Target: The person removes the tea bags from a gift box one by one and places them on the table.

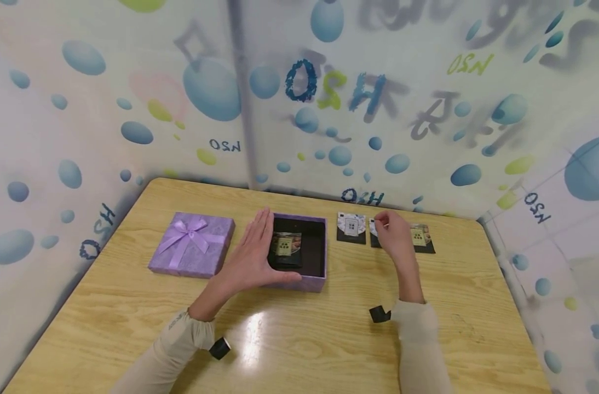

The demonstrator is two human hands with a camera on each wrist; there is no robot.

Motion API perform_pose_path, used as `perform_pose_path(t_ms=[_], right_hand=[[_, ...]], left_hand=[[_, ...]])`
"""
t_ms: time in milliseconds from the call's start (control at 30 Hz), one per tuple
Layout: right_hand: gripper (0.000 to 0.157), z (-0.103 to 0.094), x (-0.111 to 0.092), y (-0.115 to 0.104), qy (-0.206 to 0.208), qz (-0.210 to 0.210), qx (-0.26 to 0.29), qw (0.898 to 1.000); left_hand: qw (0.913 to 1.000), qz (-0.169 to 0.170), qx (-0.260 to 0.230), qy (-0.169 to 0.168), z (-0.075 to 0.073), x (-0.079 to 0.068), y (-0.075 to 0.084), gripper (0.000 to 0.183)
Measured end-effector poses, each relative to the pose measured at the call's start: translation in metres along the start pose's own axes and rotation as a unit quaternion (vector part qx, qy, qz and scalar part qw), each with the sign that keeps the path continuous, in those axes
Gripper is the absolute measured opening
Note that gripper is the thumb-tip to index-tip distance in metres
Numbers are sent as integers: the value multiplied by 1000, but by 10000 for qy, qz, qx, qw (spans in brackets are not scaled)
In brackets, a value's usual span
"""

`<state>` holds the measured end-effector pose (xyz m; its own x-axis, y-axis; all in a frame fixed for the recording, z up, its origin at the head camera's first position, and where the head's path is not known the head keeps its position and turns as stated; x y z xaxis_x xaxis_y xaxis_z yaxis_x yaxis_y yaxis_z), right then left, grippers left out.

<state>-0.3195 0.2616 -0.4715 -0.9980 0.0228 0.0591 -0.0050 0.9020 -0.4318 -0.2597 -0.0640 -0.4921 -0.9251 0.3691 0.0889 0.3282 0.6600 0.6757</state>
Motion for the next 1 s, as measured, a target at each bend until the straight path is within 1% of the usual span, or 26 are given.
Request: perform_pose_path(t_ms=[167, 267, 433, 600, 700, 900, 1000], right_hand=[[21, 5, -8, -36, 74, -543, 146, 9984], [18, 10, -14, -56, 67, -853, 340, 9958], [14, 22, -25, -91, 79, -1431, 529, 9883], [9, 32, -36, -121, 113, -1894, 450, 9808], [7, 39, -41, -134, 152, -2071, 323, 9777], [10, 47, -50, -156, 315, -2267, -98, 9734], [13, 56, -51, -165, 120, -2334, -75, 9723]], left_hand=[[10000, 49, 11, 3, 1, 0, 0, 155], [10000, 93, 10, 1, 1, -1, 1, 155], [10000, 90, 12, 8, 0, 0, 1, 155], [9999, 89, 40, 38, -1, 0, 1, 154], [9999, 93, 43, 35, -1, -1, 1, 154], [9999, 101, -3, 21, -1, 0, 1, 153], [9999, 117, 34, 2, 0, -1, 1, 153]])
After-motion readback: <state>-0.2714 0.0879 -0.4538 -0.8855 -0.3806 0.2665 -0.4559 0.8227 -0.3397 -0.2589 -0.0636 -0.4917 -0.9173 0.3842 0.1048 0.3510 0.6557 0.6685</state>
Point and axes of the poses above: each hand's wrist, its own x-axis towards the middle knuckle, its own z-axis out of the palm, y = z × x, the point moved 7 cm from there along x, towards the middle knuckle, and after that the axes turned 14 degrees about -x, right-handed, at the moved point
